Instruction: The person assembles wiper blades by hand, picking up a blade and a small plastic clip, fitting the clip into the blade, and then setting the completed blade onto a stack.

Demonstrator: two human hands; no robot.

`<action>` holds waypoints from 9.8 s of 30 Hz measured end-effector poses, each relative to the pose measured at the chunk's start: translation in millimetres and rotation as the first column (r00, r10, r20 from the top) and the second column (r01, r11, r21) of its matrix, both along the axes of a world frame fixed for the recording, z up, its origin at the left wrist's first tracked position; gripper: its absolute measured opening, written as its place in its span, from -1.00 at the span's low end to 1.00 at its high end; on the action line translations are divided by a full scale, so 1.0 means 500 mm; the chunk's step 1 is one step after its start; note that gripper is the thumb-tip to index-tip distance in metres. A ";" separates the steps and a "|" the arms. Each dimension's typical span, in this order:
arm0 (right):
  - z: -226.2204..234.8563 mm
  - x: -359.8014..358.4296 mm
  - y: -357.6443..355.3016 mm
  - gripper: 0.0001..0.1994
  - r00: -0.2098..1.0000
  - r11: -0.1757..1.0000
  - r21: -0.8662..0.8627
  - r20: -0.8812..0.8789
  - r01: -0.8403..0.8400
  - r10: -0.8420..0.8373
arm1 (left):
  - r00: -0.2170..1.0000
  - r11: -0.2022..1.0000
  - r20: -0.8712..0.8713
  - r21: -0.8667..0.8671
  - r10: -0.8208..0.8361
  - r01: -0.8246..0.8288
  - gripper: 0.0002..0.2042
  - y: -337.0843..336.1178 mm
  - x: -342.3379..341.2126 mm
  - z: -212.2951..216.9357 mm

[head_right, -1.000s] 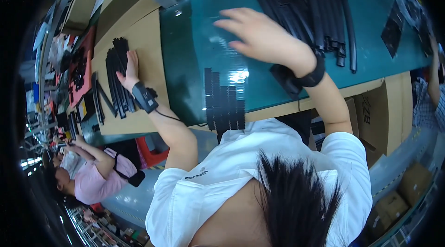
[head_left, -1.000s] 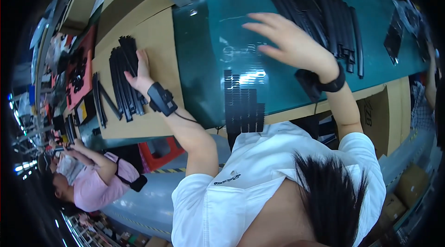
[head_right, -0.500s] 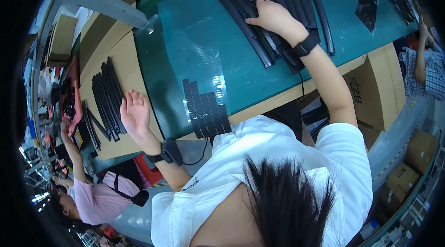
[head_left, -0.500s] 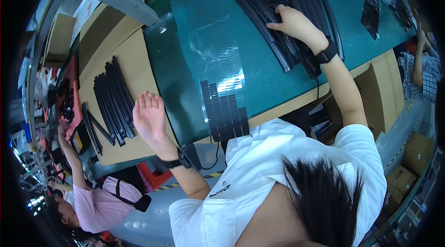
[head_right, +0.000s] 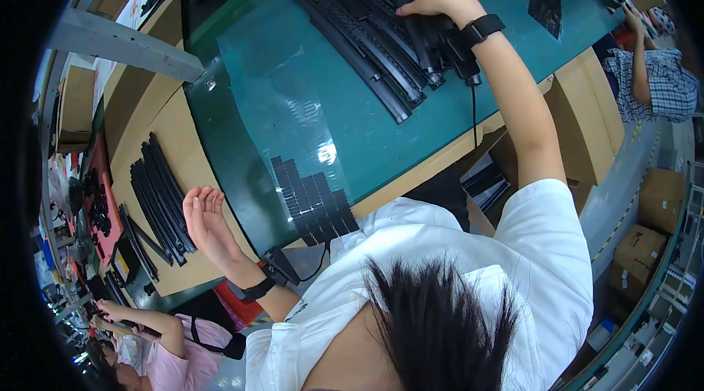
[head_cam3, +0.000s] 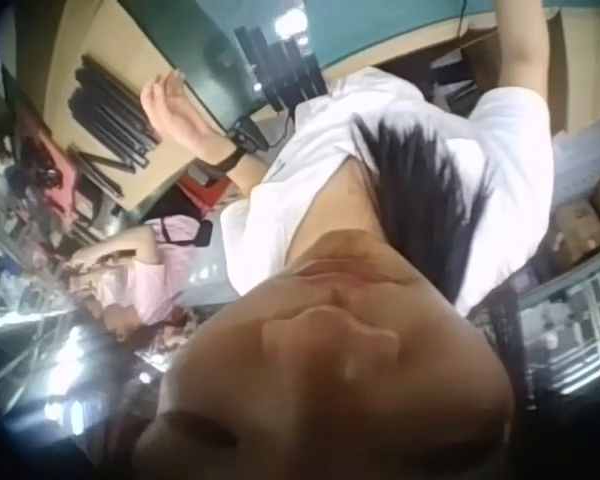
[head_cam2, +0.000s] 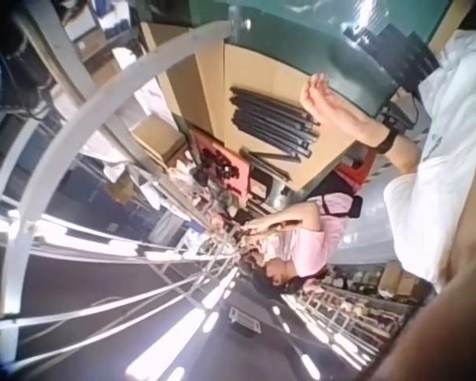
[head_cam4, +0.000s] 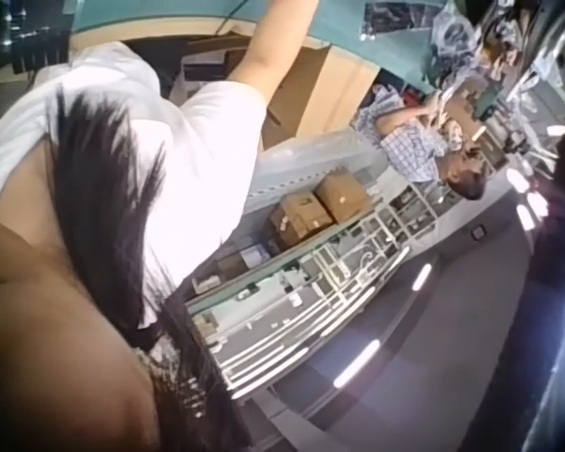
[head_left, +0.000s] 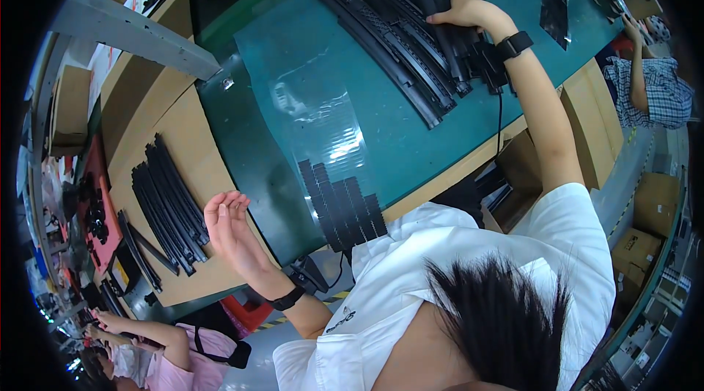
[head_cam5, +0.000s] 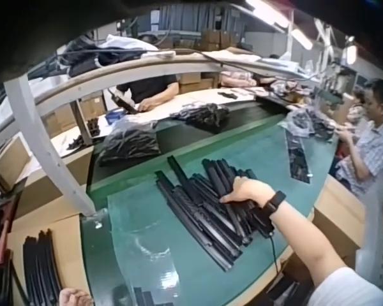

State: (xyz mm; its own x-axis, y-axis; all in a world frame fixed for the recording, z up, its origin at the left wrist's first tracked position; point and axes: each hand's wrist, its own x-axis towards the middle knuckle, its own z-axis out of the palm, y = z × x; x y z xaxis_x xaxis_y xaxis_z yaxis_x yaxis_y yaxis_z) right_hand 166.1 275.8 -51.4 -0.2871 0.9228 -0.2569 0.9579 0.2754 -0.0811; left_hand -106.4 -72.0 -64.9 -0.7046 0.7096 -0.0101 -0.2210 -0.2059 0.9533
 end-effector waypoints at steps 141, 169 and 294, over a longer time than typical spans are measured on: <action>-0.091 -0.157 -0.402 -0.64 0.042 0.899 -0.279 -0.958 -0.338 -0.282 | 0.783 0.674 0.094 -0.452 -0.615 0.584 -0.55 0.066 0.216 -0.057; 0.115 -0.083 -0.335 -0.84 0.059 0.886 0.358 -0.919 -0.294 0.391 | 0.906 0.916 0.271 -0.150 -0.325 0.373 -0.74 0.079 0.156 -0.023; -0.075 -0.147 -0.407 -0.84 0.153 0.400 -0.561 -0.697 -0.725 -0.700 | -0.086 0.619 -0.705 -0.668 -0.703 0.412 -0.97 0.183 0.011 -0.074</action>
State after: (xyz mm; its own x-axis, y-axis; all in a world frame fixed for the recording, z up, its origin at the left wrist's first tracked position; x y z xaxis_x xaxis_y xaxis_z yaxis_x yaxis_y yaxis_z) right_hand 92.8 72.4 -89.1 -0.8853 0.4186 -0.2026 -0.1077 -0.6083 -0.7863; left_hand -100.8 19.8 -102.0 0.3442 0.9387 0.0206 0.7989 -0.3043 0.5188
